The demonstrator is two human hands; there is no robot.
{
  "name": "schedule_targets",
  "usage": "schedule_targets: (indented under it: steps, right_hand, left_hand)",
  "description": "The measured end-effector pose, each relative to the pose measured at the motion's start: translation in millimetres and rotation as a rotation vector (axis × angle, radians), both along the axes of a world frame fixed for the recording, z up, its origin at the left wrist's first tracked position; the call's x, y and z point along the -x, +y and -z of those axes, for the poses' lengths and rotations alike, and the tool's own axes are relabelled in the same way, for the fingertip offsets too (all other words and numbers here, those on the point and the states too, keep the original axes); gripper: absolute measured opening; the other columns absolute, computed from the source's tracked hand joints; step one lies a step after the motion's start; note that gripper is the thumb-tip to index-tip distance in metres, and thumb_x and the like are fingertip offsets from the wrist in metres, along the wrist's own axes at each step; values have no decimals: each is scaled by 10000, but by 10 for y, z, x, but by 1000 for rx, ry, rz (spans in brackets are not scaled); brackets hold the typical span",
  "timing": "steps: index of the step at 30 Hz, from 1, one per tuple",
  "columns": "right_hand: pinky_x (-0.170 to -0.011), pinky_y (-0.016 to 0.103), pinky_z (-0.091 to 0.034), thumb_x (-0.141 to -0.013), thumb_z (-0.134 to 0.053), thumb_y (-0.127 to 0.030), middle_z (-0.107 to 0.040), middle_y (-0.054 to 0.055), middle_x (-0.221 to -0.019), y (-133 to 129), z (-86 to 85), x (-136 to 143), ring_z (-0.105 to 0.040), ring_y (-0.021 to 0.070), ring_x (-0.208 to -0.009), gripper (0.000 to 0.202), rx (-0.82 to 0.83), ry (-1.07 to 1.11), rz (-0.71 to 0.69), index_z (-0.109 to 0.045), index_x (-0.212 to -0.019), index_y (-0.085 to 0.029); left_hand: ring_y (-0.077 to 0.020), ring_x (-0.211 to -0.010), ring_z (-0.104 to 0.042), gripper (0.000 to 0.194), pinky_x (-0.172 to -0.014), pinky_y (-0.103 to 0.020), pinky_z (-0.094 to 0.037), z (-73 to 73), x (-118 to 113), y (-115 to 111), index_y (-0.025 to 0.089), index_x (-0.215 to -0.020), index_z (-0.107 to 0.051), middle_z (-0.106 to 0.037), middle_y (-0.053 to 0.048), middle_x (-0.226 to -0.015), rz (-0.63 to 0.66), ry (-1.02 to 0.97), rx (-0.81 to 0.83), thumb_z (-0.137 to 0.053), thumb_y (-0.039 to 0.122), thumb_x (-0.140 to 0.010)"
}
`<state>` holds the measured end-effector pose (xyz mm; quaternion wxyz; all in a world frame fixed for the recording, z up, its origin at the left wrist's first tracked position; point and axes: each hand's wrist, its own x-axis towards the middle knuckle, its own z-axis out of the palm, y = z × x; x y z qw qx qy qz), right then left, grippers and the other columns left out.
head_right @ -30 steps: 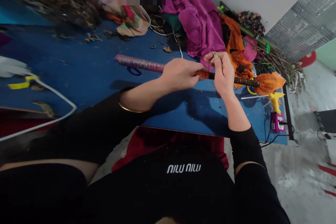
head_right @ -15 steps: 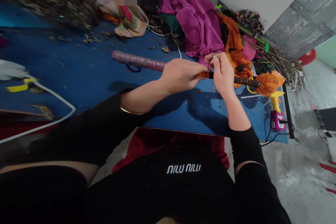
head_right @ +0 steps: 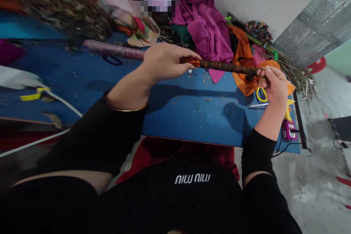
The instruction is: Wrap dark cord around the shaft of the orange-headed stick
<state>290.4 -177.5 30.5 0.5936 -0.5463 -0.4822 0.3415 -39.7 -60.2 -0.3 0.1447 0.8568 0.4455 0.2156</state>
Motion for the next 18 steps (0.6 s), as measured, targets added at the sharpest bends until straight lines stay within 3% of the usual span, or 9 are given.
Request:
schedule_targets:
  steps: [5,9,12,15,18]
  right_hand:
    - [-443,220,-394,-626,-933,-436,-689,-8,-689,-45,89,-337,-428,26,-449,351,-39,-117,179,-708,-696,-175]
    - [-469,239,-326,-724,-821,-406,-538,-67,-563,92,214,-442,-366,50,-455,248,-98,-285,423,-694,-720,-194]
    - [-518,248,-316,-770,-776,-415,-508,-75,-593,207,299,-511,-379,65,-522,242,-171,-397,594,-669,-729,-202]
    - [-542,252,-304,-763,-776,-449,-494,-82,-580,241,348,-626,-381,70,-544,277,-103,-402,617,-654,-728,-203]
    - [-520,258,-265,-739,-781,-502,-491,-81,-554,193,370,-740,-343,66,-510,328,11,-298,534,-663,-742,-196]
  left_hand:
    - [-260,-1033,-767,335,-927,-357,-535,51,179,169,395,-1172,-843,-838,-8,-987,-28,-117,15,-691,348,-877]
    - [-265,-950,-770,330,-833,-335,-548,133,248,274,421,-1100,-858,-834,9,-874,38,-133,-21,-714,357,-810]
    - [-257,-880,-765,353,-775,-311,-533,140,263,297,389,-1105,-868,-845,-3,-872,105,-88,-9,-726,368,-782]
    - [-230,-853,-756,370,-767,-288,-527,95,282,268,321,-1137,-868,-859,-19,-945,194,-95,93,-723,369,-800]
    - [-202,-876,-740,363,-806,-261,-543,29,318,212,247,-1135,-860,-857,-14,-988,264,-179,229,-728,400,-833]
